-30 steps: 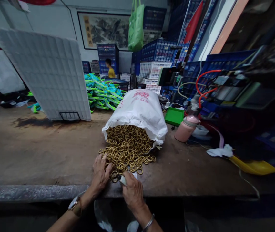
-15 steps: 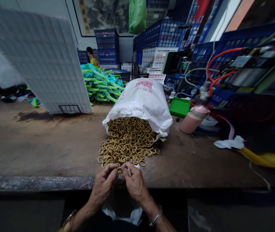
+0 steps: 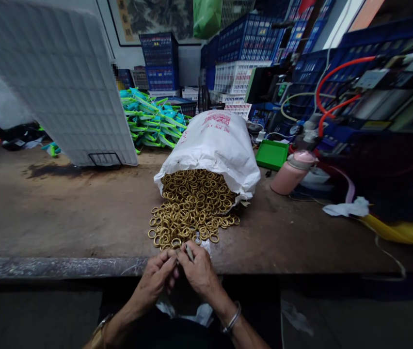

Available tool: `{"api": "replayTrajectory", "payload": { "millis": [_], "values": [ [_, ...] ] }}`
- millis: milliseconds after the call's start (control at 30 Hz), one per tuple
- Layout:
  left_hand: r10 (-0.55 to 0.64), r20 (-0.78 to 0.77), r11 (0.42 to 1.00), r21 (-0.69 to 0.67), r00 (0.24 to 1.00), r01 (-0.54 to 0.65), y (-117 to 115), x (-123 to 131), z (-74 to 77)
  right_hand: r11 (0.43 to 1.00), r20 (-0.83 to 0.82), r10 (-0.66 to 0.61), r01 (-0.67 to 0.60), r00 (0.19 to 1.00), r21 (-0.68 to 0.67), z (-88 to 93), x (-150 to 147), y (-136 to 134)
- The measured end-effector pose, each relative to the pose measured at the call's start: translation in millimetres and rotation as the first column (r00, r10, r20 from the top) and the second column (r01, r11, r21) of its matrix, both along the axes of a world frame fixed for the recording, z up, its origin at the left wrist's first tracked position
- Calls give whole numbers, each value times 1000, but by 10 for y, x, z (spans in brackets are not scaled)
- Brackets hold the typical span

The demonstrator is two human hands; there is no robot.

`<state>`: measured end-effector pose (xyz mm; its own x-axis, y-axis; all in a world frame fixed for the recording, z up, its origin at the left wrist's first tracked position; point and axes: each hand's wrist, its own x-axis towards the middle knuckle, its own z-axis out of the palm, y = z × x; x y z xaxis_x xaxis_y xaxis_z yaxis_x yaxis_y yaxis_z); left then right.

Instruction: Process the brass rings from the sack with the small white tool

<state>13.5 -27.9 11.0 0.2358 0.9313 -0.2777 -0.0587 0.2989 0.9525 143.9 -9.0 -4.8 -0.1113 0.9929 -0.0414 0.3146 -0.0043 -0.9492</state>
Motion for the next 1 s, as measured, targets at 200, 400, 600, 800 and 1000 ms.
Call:
{"api": "replayTrajectory", "payload": {
  "millis": [200,400,600,800,1000],
  "values": [
    [-25,200,998,-59,979,38,-50,-27,-65,997,-60,43,-46,997,-54,39,-11,-11],
    [46,227,993,-120,973,-19,-78,-28,-58,1000,154,-3,-1,988,29,31,-8,-44],
    [65,143,996,-64,988,-56,-72,-35,-32,971,475,122,-205,872,127,39,-7,-158],
    [74,92,997,27,993,-77,-84,-35,-47,963,554,136,-241,821,122,80,-37,-168],
    [-43,125,998,58,991,36,-202,-58,45,993,676,-17,-68,737,99,-31,142,-37]
  ]
}}
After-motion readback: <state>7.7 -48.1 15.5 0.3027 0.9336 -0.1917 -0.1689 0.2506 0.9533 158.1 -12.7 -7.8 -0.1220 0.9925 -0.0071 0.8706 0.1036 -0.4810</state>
